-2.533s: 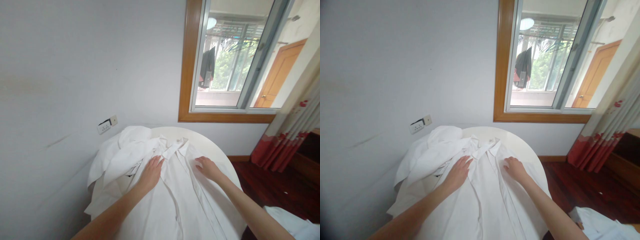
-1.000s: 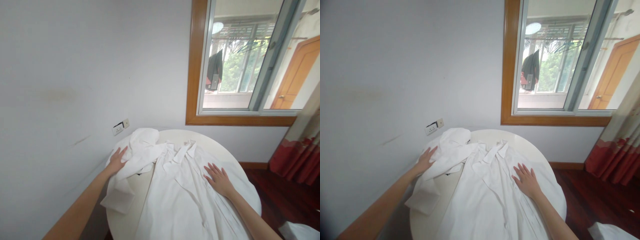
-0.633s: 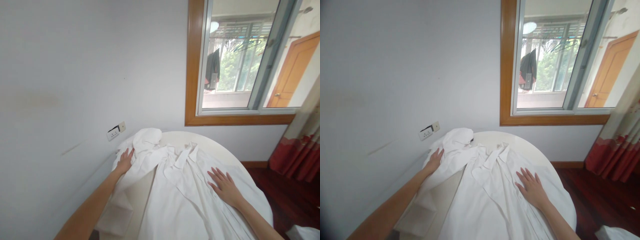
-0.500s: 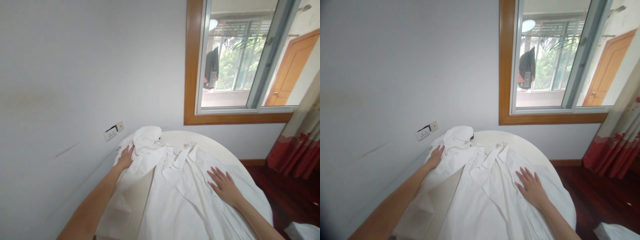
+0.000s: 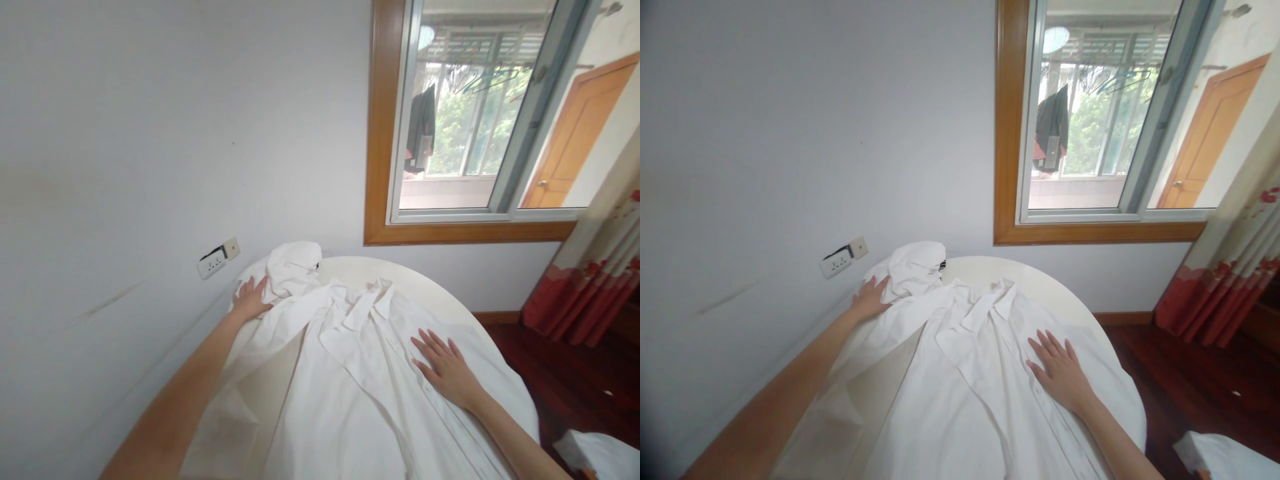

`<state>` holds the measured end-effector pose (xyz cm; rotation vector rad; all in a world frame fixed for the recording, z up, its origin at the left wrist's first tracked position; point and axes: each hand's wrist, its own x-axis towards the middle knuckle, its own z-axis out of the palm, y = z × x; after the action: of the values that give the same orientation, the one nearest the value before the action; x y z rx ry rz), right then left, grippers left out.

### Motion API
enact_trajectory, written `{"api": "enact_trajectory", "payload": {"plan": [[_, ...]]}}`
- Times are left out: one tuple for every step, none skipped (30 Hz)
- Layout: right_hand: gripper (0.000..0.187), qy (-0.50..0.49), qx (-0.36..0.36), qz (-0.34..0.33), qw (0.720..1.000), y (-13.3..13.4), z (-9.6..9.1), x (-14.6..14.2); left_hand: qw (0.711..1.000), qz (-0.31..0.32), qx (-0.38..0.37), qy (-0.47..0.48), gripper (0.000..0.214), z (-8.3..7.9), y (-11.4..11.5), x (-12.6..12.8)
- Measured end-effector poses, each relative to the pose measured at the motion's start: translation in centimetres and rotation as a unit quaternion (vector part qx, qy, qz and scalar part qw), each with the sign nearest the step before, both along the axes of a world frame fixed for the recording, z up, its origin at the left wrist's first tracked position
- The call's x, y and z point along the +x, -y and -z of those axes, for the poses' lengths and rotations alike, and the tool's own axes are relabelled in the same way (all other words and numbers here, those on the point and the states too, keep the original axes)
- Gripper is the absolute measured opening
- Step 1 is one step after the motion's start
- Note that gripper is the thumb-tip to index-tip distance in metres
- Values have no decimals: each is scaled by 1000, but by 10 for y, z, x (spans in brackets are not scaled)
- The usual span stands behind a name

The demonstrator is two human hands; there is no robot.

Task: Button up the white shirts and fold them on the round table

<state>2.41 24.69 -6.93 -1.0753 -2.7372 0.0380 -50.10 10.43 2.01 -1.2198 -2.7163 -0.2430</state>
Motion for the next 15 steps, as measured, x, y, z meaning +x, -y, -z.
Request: {"api": "enact_trajectory", "payload": {"plan": [[57,1,0,1,1000,0,0,0,999,17,28,-17,83,-6,8,9],[57,1,1,1,1000,1,-1,0,996,46,62,-32,74,-9,17,20],[57,1,1,2,1000,1,-1,0,991,85,96,-40,65,-10,27,35],[57,1,0,3,1000,1,-1,0,984,133,117,-34,58,-7,38,51],[57,0,0,4,1000,1,-1,0,976,182,114,-19,57,-2,49,68],[58,1,-1,5,1000,1,-2,0,972,215,99,-10,59,5,61,85],[58,1,-2,7,1000,1,-2,0,971,223,81,-7,63,13,72,99],[58,3,-4,10,1000,1,-2,0,974,219,65,1,61,21,82,110],[58,5,-6,13,1000,1,-2,-1,977,205,58,11,56,26,91,118],[58,6,-8,16,1000,2,-2,-1,979,194,56,26,51,29,99,122],[58,7,-10,20,1000,4,-2,-1,979,187,61,47,46,27,107,122],[59,8,-12,23,1000,6,-1,0,978,182,73,73,45,22,114,120],[59,8,-13,25,1000,9,-1,0,975,178,89,101,45,13,121,116],[59,7,-13,26,1000,11,0,1,971,166,111,131,46,2,127,111],[59,6,-14,26,1000,14,0,2,968,142,133,161,48,-11,133,105]]}}
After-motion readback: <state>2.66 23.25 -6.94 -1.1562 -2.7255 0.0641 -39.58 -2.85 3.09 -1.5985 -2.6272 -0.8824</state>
